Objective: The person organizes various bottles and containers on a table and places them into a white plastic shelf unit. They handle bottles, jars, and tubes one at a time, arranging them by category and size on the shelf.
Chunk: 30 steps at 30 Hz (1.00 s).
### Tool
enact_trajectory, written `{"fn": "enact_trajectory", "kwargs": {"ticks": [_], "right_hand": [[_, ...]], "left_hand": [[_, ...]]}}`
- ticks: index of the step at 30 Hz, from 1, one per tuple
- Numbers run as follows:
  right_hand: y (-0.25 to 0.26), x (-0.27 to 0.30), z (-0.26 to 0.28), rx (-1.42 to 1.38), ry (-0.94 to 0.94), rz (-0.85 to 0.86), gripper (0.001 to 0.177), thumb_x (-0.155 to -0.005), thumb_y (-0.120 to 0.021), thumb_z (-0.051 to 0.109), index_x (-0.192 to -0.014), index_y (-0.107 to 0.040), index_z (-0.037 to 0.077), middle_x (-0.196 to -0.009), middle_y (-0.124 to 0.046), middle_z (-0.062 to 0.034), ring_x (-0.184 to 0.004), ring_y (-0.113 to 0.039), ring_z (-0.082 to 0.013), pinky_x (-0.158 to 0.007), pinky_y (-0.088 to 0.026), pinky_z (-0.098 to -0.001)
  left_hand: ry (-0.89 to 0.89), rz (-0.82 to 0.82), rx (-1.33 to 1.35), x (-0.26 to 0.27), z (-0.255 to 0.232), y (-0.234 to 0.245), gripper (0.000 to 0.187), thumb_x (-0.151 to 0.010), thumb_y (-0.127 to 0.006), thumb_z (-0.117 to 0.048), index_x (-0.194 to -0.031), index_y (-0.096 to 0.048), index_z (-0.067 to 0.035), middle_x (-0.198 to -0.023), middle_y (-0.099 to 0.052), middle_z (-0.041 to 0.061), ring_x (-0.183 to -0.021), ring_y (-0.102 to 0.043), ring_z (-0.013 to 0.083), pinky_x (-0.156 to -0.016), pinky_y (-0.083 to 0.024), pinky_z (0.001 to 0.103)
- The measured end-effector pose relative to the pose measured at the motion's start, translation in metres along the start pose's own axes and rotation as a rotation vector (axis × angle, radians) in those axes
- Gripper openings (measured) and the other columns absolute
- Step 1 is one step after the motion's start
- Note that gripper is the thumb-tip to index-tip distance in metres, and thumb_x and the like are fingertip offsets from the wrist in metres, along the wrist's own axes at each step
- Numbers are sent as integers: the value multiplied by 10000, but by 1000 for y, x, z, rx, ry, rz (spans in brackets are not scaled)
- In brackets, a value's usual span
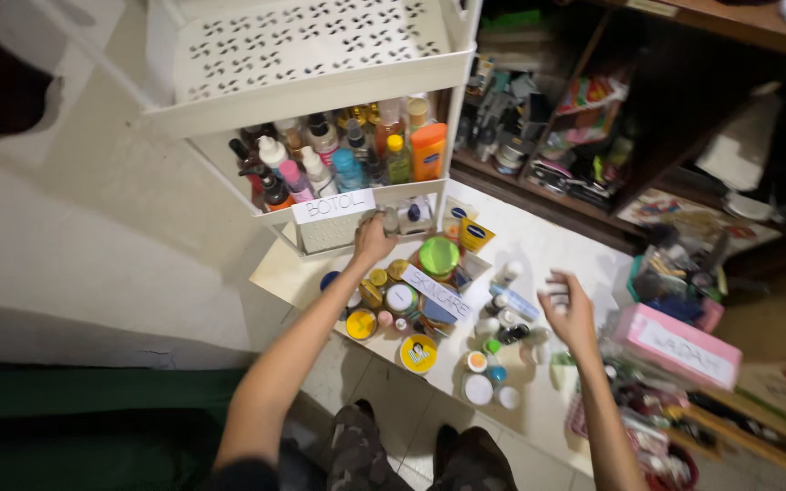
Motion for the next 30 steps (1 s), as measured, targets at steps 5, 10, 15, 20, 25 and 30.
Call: {"fn": "enact_trajectory", "kwargs": {"ticks": [5,10,15,20,25,30], "right_hand": [[-22,-51,-47,192,-86,109,458,-684,-632,33,-1120,-497,66,-956,-580,-157,-741,-601,-244,-608,-510,-326],[-56,-73,-59,495,14,457,625,-595,-680,38,-1176,-465,120,-1056,-490,-219,-926,-526,-373,-796,-450,-408],[-93,-89,-99,545,129,621,533,-596,-678,64,-1103,-527,133,-1083,-515,-166,-967,-533,-344,-830,-447,-393],[-99,-86,-133,549,76,590,369,-642,-669,83,-999,-582,103,-983,-573,-161,-913,-570,-332,-803,-474,-385],[-60,-86,-114,400,-57,451,414,-589,-752,122,-956,-568,68,-795,-603,-156,-749,-585,-283,-690,-468,-367],[16,-85,-28,-87,-211,322,425,-656,-737,199,-991,-529,41,-672,-576,-63,-580,-497,-112,-509,-393,-255]], "left_hand": [[-114,-90,395,117,-90,68,324,-785,-608,-201,-1057,-563,-30,-986,-621,159,-928,-582,308,-781,-455,365],[60,-30,647,213,-129,71,238,-826,-571,-175,-1005,-586,-19,-874,-654,97,-809,-613,163,-725,-471,284],[174,-57,801,266,-126,43,216,-796,-580,-111,-991,-570,-18,-863,-649,70,-786,-600,154,-724,-473,280],[293,-60,751,284,-126,36,208,-779,-593,-95,-977,-594,-31,-807,-666,90,-784,-622,149,-727,-467,268],[205,-103,720,273,-142,49,198,-798,-592,-95,-981,-595,-19,-820,-666,88,-776,-628,149,-705,-476,266],[158,-67,775,253,-168,71,236,-809,-569,-105,-1032,-567,-26,-863,-653,63,-789,-616,125,-682,-480,248]]}}
Point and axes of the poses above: each hand's wrist, its own x-axis away from the middle knuckle, its own y-axis out of the back of the hand, z = x × y, the point moved 4 cm from there along -x, towards the middle knuckle
